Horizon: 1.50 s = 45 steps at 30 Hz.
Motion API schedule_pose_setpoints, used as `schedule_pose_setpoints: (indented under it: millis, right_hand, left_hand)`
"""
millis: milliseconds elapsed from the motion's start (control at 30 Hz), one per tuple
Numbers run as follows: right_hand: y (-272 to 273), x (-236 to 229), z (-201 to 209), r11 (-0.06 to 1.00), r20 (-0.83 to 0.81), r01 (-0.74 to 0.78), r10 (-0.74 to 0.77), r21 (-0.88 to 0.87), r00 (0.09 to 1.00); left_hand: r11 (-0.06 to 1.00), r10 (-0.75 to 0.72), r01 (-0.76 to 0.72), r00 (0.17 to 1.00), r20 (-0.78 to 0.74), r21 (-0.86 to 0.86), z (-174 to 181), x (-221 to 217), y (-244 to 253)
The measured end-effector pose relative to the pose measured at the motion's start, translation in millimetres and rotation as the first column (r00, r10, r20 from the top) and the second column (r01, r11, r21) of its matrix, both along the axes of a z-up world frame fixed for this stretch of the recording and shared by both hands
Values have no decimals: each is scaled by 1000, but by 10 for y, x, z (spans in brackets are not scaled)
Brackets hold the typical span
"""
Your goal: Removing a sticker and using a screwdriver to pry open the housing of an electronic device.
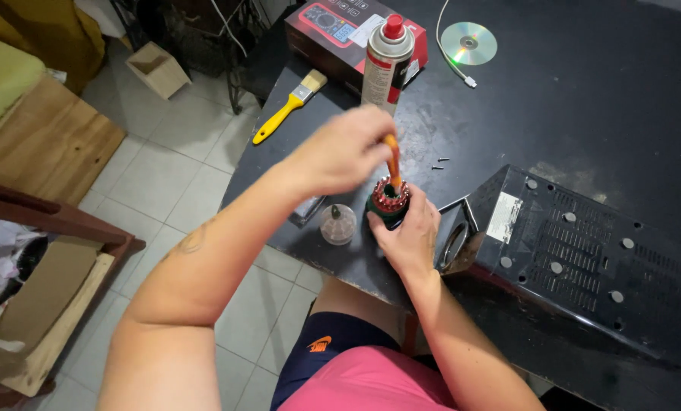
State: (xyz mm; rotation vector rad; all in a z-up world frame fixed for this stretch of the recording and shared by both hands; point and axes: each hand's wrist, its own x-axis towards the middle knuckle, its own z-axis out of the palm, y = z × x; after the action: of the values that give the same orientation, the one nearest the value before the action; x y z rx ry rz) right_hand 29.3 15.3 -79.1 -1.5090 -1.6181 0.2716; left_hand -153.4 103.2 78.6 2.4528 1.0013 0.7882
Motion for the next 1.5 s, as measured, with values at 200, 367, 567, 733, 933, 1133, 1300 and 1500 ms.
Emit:
schedule_pose_setpoints:
  millis: [200, 367, 567, 733, 933, 1133, 1300, 1500]
  right_hand:
    - [-13, 66, 315, 996, -329, -59, 78, 69, 941]
    - [154, -28, 375, 1000, -292, 18, -14, 9, 956]
    - [316, -33, 358, 988, -217, 136, -150, -76, 965]
    - [327, 8, 378, 989, -186, 149, -147, -4, 971]
    - [291, -58, 620, 983, -191, 154, -133, 97, 972]
    - [-297, -266, 1109, 961, -477, 42, 97, 274, 874]
    - [-940, -92, 703, 973, -819, -231, 151, 23, 554]
    - [-1295, 378, 483, 974, -896, -199, 185, 111, 404]
  left_hand:
    - [822, 475, -18, 572, 669, -569, -357, -518, -299]
    - [586, 734, 268, 223, 641, -765, -514, -532, -834]
    - [528, 740, -158, 568, 361, -834, -952, -339, -1354]
    - [632, 682, -511, 724, 104, -583, -1171, -242, -1416]
    - [751, 632, -555, 760, 148, -357, -1265, -140, -1315]
    - [723, 688, -602, 587, 426, -339, -1163, -222, -1511]
    - [856, 517, -143, 233, 824, -497, -627, -204, -1851]
    - [660, 740, 162, 29, 672, -734, -763, 314, -1889]
